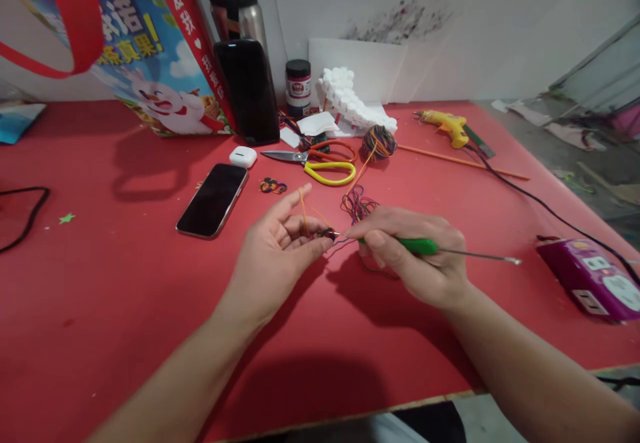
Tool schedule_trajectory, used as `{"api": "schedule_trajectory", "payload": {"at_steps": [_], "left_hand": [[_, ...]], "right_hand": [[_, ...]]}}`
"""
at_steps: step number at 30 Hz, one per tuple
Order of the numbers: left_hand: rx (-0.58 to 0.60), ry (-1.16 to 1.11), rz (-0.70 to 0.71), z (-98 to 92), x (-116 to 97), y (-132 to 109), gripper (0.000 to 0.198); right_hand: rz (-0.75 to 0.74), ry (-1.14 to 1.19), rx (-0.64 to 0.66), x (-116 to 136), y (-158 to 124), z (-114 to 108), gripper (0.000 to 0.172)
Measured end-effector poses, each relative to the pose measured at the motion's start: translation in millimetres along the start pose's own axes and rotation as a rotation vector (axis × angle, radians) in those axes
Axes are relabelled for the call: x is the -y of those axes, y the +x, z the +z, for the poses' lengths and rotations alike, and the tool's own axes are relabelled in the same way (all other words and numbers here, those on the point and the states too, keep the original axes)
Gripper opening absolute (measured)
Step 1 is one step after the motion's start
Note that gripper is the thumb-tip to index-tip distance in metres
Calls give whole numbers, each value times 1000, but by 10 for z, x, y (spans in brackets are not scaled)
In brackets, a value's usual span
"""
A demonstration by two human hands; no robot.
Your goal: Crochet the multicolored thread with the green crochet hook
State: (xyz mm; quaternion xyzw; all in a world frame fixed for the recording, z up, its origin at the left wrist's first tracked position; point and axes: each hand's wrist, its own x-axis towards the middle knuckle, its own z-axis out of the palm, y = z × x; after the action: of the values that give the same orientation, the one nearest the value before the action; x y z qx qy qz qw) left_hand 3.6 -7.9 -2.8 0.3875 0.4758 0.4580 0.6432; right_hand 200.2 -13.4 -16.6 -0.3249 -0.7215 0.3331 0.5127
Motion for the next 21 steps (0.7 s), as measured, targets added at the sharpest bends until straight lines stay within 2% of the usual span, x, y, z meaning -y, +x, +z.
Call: {"api": "schedule_trajectory", "payload": {"at_steps": [4,9,14,18,21], "left_hand": [[-6,-155,-78,-17,-10,33,101],[-32,-247,-92,-9,-16,21,110],[-100,-261,-38,27,-2,-6,103],[-134,-167,24,15,16,-10,101],[-130,-58,127,-3,35,-1,95]], "right_hand": [[-166,-35,46,-56,-3,64,27],[-344,-298,65,-82,-16,98,24],[-452,-564,87,-101,-45,134,25],[-495,-714,88,-139,-89,179,39],[-503,-756,86,-151,-119,205,45]]}}
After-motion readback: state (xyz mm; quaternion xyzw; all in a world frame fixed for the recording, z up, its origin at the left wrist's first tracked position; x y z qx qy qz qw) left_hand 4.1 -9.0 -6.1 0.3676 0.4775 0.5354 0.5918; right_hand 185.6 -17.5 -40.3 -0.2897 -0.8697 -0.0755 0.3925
